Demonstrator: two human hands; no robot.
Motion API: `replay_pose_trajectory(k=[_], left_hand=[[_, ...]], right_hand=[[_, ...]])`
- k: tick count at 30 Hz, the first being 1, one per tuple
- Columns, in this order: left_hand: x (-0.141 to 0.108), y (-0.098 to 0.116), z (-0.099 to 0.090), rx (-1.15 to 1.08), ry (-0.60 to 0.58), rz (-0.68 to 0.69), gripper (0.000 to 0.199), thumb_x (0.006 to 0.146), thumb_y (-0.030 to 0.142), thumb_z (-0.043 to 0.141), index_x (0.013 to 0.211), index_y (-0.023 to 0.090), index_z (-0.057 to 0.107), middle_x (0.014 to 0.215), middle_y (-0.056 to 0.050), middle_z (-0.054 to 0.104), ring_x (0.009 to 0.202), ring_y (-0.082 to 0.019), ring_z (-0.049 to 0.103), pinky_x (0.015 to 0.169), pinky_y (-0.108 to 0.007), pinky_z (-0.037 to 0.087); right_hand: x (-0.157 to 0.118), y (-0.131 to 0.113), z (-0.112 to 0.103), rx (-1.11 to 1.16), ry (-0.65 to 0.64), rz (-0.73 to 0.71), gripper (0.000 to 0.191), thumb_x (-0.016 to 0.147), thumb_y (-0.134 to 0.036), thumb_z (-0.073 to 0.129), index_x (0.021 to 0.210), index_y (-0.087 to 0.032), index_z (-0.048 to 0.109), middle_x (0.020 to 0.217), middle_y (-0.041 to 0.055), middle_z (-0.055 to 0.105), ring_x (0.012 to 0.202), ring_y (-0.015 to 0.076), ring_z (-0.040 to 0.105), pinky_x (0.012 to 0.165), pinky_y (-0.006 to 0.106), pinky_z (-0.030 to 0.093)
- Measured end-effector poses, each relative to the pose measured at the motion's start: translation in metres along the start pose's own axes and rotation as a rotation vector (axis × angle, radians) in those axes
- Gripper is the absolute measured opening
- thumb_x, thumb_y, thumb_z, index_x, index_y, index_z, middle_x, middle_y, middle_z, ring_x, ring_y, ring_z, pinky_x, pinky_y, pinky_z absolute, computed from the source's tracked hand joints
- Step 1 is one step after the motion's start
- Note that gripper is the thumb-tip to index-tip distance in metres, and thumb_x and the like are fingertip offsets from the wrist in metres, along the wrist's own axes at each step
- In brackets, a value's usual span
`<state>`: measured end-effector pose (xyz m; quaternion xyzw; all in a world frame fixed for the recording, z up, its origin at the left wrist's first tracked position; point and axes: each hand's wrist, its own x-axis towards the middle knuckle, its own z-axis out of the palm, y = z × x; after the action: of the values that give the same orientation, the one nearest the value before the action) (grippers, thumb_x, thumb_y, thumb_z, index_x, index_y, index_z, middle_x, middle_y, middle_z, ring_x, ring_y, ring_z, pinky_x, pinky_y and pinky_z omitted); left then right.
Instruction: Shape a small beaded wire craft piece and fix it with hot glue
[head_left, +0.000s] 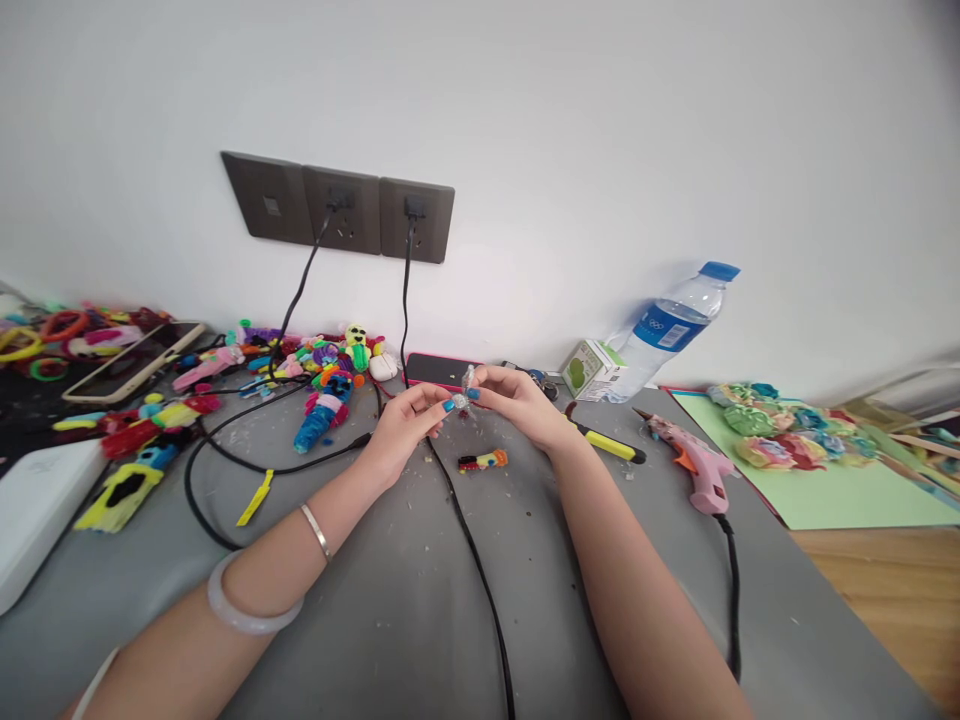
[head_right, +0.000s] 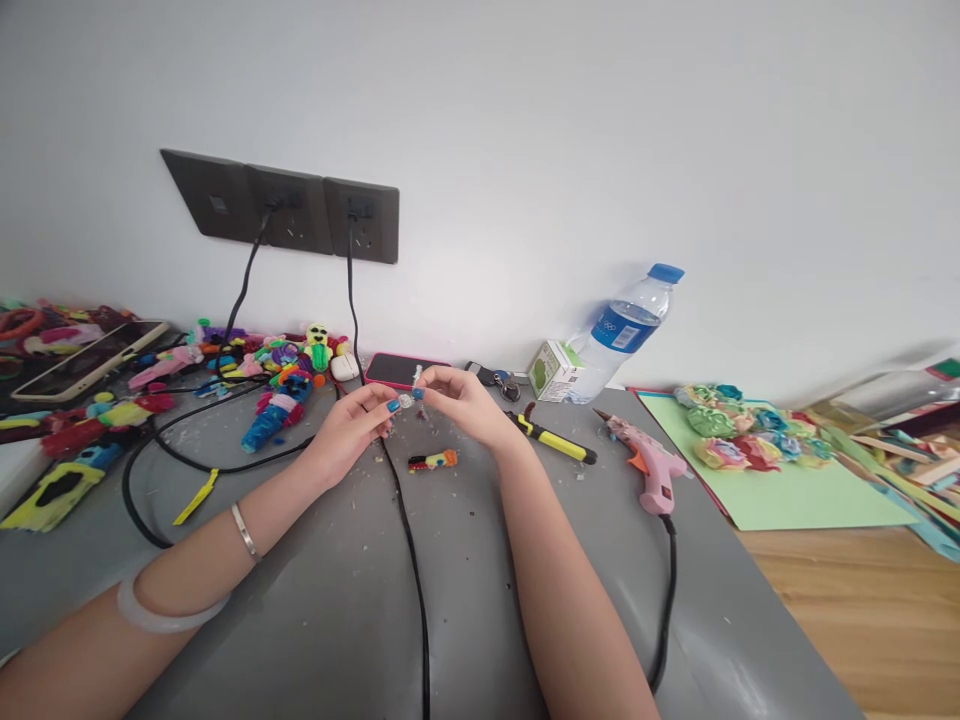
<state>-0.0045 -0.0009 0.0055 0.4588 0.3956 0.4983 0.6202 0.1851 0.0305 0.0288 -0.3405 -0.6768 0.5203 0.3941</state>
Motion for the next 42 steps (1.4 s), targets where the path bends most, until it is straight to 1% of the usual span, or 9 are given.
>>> replay_pose_trajectory(k=[11,17,21,24,26,29,33,37,42], left_hand=[[0.0013,-0.0028,-0.0001,-0.006,0.006,-0.001,0.03,0.069,0.043,0.079,0.082,0.019,0.066,0.069,0.003,0.056,0.062,-0.01,0.05,0.06,-0.024,0.04],[0.002,-0.0041,-0.001,0.029,-0.005,0.005,0.029,0.071,0.042,0.076,0.084,0.02,0.064,0.068,0.003,0.055,0.063,-0.011,0.05,0.059,-0.024,0.04],[0.0015,-0.0037,-0.0009,0.033,-0.013,0.018,0.027,0.073,0.041,0.075,0.085,0.02,0.063,0.067,0.003,0.054,0.065,-0.011,0.051,0.06,-0.023,0.04],[0.0012,-0.0035,-0.0008,0.031,-0.021,0.016,0.028,0.073,0.041,0.075,0.086,0.02,0.063,0.069,0.003,0.055,0.065,-0.011,0.051,0.06,-0.023,0.04],[0.0013,-0.0035,-0.0008,0.035,-0.024,0.016,0.028,0.073,0.041,0.075,0.086,0.02,0.063,0.07,0.003,0.056,0.064,-0.011,0.051,0.06,-0.023,0.04],[0.0015,-0.0033,-0.0006,0.041,-0.031,0.016,0.026,0.074,0.04,0.074,0.086,0.02,0.064,0.072,0.002,0.058,0.063,-0.01,0.05,0.059,-0.023,0.04],[0.0013,-0.0016,-0.0003,0.054,-0.03,0.014,0.024,0.074,0.038,0.074,0.084,0.019,0.065,0.074,0.001,0.061,0.062,-0.01,0.049,0.059,-0.023,0.04],[0.0013,-0.0001,-0.0006,0.017,-0.019,-0.02,0.023,0.072,0.036,0.076,0.083,0.019,0.065,0.072,0.002,0.06,0.061,-0.009,0.048,0.057,-0.022,0.039],[0.0021,-0.0007,-0.0014,-0.045,-0.016,-0.056,0.026,0.069,0.036,0.078,0.082,0.019,0.064,0.072,0.001,0.06,0.061,-0.009,0.048,0.057,-0.021,0.038]], right_hand=[[-0.0004,-0.0016,0.0023,-0.008,-0.026,0.051,0.022,0.084,-0.038,0.066,0.083,-0.017,0.062,0.082,0.0014,0.058,0.075,0.014,0.05,0.071,0.027,0.038],[0.0023,0.0026,-0.0013,0.008,0.118,-0.045,0.02,0.084,-0.036,0.066,0.083,-0.019,0.055,0.077,-0.0017,0.051,0.068,0.0119,0.046,0.064,0.025,0.036],[0.0029,0.003,-0.0033,-0.061,0.211,-0.097,0.017,0.085,-0.034,0.065,0.094,-0.021,0.058,0.092,0.0022,0.058,0.081,0.0147,0.053,0.068,0.025,0.041],[0.0021,-0.0009,-0.0022,-0.077,0.171,-0.105,0.025,0.086,-0.039,0.064,0.104,-0.022,0.061,0.11,0.0071,0.063,0.1,0.0193,0.057,0.078,0.029,0.045],[0.0016,-0.0026,-0.0011,-0.058,0.115,-0.105,0.029,0.087,-0.044,0.062,0.105,-0.021,0.062,0.105,0.0074,0.066,0.103,0.0207,0.058,0.086,0.032,0.045],[0.0013,-0.0011,-0.0005,-0.032,0.061,-0.053,0.03,0.089,-0.047,0.06,0.101,-0.02,0.064,0.09,0.0046,0.066,0.088,0.018,0.059,0.08,0.031,0.045],[0.0011,0.0041,-0.0018,0.037,0.042,0.014,0.026,0.088,-0.045,0.062,0.091,-0.019,0.065,0.083,0.0012,0.059,0.069,0.012,0.05,0.065,0.025,0.04],[0.0007,0.0058,-0.0032,0.068,0.048,0.028,0.027,0.09,-0.044,0.06,0.091,-0.019,0.069,0.077,-0.0003,0.054,0.065,0.011,0.045,0.062,0.024,0.037],[0.0001,0.0046,-0.0039,0.042,0.08,0.063,0.033,0.092,-0.046,0.055,0.098,-0.019,0.074,0.072,0.0001,0.054,0.066,0.013,0.048,0.063,0.026,0.038]])
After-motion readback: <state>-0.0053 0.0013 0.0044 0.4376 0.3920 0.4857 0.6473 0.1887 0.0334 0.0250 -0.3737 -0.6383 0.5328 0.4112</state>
